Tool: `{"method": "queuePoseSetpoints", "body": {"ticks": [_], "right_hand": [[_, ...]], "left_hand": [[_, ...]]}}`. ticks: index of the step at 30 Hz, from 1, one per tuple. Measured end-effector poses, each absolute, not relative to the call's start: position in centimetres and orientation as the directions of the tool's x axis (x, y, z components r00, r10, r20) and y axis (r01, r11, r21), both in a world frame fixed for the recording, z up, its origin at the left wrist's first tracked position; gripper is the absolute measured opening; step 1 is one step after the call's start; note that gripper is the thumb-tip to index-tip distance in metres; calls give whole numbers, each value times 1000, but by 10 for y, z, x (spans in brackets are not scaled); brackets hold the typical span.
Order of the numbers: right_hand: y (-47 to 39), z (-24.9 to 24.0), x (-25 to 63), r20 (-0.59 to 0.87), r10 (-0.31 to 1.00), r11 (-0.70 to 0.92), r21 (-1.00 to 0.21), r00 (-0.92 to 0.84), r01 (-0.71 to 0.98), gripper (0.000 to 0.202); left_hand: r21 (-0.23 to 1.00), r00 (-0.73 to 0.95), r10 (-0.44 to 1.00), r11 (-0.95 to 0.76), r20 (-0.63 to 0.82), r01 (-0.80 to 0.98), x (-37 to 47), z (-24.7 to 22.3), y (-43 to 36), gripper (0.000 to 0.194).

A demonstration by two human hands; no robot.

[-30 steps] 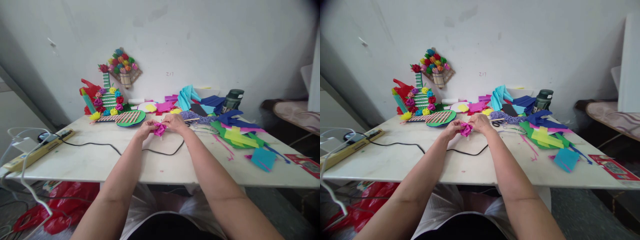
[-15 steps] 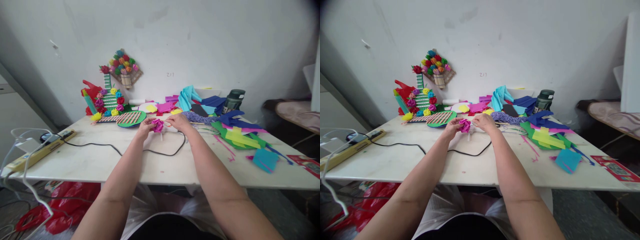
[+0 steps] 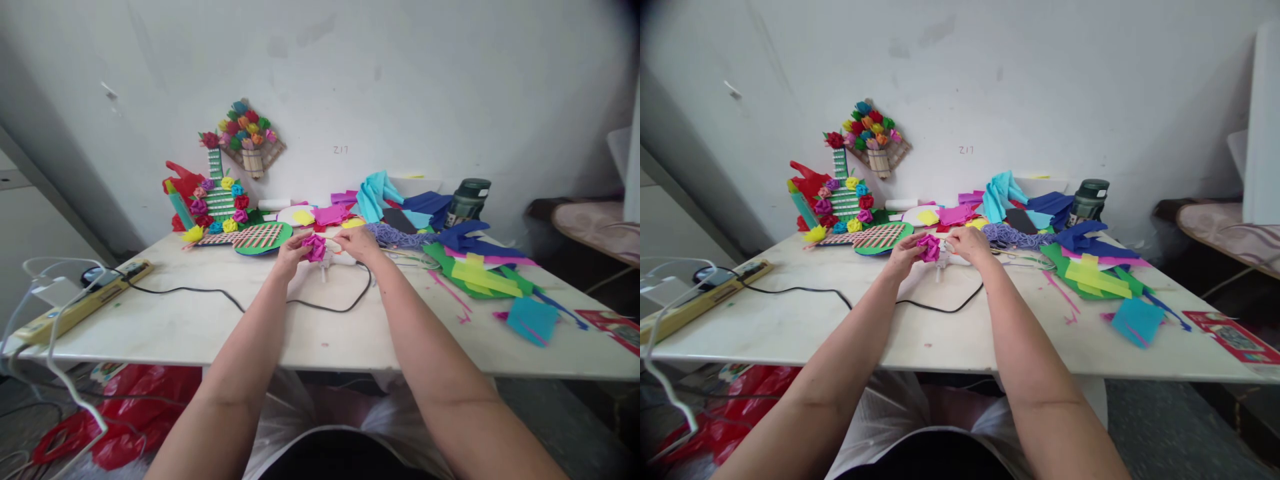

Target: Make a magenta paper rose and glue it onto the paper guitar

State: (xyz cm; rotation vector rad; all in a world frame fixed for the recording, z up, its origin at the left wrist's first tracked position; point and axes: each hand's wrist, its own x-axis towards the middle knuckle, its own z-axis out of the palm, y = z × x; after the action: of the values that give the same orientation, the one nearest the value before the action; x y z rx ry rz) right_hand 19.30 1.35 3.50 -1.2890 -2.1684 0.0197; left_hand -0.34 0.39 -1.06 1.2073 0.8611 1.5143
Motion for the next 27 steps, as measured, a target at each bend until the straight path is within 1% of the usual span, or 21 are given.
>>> {"method": "queuePoseSetpoints", "body": {"ticks": [5,10,17,27], "right_hand": [[16,35,195,495,803,547,-390,-333,741,24],[18,37,199,466,816,545,-424,-341,724,25],[20,36,201,430,825,542,-415,-367,731,26],[19,34,195,405,845,511,-421,-348,749,24]], "left_hand": [[926,-21,961,-270,274,-262,-4,-11,4,56],[921,-21,951,-304,308,-242,-4,-12,5,62],[910,-22,942,-330,335,-251,-5,-16,10,49],[908,-8,937,-341,350,-244,-2,-14,8,42]]}}
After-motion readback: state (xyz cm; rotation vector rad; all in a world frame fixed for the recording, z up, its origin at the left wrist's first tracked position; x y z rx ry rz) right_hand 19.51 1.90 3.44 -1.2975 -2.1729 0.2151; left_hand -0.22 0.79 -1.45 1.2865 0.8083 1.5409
